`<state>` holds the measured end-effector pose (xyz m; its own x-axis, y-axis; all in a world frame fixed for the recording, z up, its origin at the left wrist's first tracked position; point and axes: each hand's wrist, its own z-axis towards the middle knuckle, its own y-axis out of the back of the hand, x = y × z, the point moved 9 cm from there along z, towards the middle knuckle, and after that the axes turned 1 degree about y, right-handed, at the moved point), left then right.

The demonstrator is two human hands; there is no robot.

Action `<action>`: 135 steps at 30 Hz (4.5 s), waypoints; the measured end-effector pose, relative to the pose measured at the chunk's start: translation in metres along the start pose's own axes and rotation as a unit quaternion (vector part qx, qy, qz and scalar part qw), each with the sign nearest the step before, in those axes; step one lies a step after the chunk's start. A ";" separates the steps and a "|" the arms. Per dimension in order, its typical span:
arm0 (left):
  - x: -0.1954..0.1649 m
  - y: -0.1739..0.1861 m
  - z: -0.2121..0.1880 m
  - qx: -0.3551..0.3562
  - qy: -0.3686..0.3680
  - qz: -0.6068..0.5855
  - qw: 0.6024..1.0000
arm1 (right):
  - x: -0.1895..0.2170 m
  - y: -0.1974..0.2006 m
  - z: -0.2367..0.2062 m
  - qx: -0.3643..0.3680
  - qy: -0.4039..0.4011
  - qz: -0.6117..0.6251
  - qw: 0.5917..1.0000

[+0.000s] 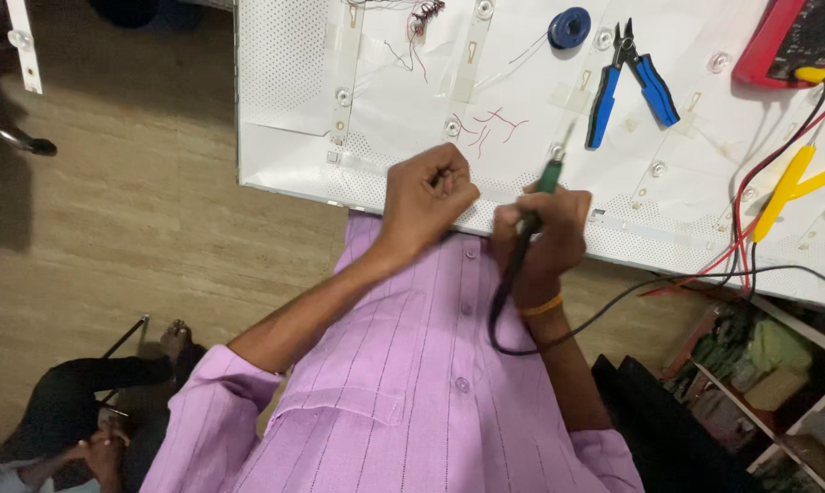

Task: The person solders wires onto the back of a white LED light panel at a workbench. They strip and position wire ends, then use a soldering iron to solder connection points across the panel, working on one joint at a time while holding wires in place with the other hand.

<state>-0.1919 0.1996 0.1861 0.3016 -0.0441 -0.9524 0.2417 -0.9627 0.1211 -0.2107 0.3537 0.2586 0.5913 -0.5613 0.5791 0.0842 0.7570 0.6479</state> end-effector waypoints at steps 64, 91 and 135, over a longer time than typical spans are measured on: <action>-0.002 -0.014 0.100 -0.142 -0.238 0.185 0.943 | -0.126 -0.054 -0.003 0.033 -0.107 0.285 0.952; 0.000 -0.014 0.104 -0.136 -0.239 0.178 0.945 | -0.121 -0.058 0.003 0.052 -0.084 0.271 0.957; -0.005 -0.014 0.107 -0.131 -0.227 0.184 0.947 | -0.122 -0.058 0.003 0.053 -0.086 0.261 0.960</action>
<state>-0.2951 0.1845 0.1593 -0.0035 -0.5309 -0.8474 0.4366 -0.7632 0.4764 -0.2900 0.3772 0.1518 0.3884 -0.1685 0.9060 -0.2746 0.9173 0.2883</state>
